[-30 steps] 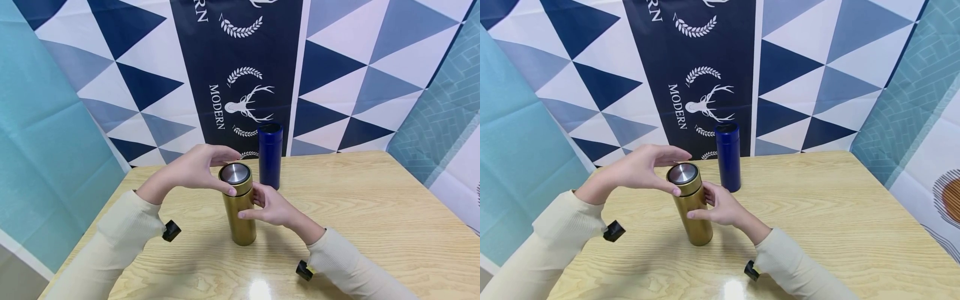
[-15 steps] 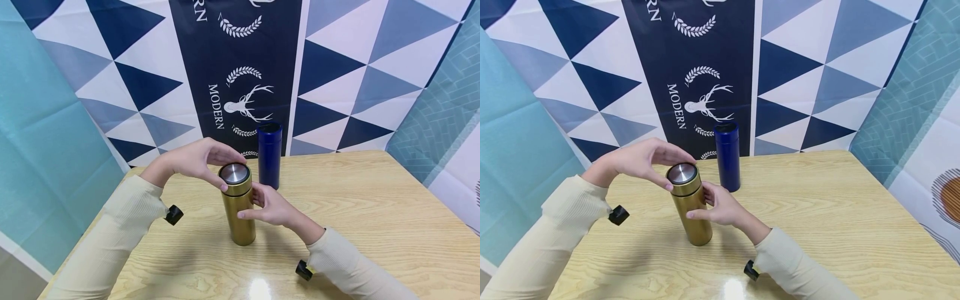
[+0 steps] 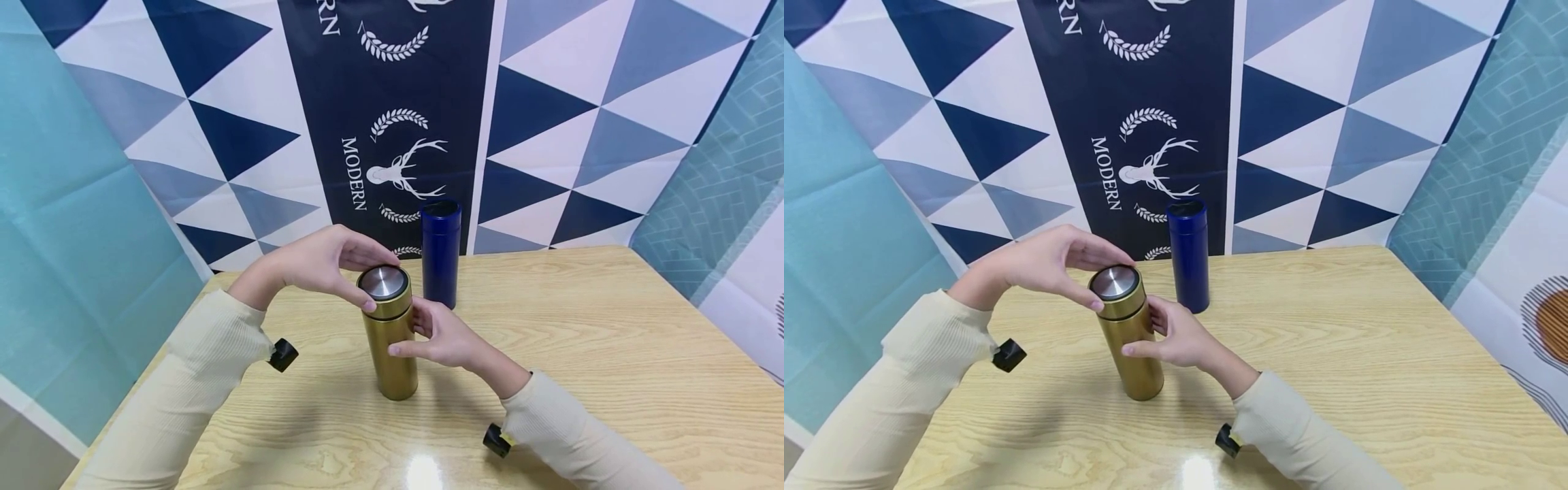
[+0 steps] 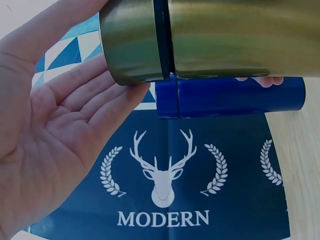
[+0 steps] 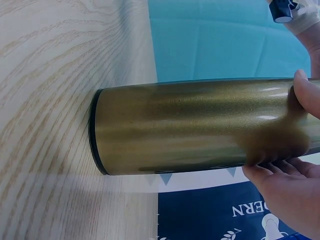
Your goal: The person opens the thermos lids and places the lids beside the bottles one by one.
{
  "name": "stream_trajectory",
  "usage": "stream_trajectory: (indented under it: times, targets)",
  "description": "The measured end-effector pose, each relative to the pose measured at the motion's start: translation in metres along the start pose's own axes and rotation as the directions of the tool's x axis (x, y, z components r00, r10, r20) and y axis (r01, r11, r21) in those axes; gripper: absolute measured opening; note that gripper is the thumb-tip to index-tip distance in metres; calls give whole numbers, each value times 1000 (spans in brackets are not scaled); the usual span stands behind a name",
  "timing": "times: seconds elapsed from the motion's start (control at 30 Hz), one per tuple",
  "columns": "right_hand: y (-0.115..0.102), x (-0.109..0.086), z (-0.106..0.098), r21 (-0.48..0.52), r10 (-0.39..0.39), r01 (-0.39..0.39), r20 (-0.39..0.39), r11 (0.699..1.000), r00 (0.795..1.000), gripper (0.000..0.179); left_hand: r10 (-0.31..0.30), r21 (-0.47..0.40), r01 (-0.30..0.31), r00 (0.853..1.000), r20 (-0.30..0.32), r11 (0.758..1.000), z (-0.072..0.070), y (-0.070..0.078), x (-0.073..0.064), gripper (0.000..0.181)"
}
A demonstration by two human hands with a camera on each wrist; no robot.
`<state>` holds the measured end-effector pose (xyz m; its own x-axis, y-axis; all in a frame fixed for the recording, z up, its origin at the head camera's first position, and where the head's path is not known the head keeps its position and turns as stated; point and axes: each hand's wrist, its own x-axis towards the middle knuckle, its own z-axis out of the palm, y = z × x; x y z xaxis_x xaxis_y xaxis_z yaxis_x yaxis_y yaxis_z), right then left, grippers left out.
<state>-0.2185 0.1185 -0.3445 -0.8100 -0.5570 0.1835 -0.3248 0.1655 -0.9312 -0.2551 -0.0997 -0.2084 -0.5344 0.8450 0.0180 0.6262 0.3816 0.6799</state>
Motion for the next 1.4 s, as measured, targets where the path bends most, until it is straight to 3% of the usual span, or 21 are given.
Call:
stream_trajectory:
  times: [0.63,0.9,1.4]
  targets:
    - [1,1,0,5,-14,14,7,1000,1000,64,-103,92,112,990,-99,989,10,17,-4,56]
    - [1,0,0,0,-14,14,8,1000,1000,64,-196,132,222,963,-184,966,17,27,-4,52]
    - [1,-2,-1,-19,-34,34,9,999,999,65,-237,275,315,929,-283,908,26,39,-4,52]
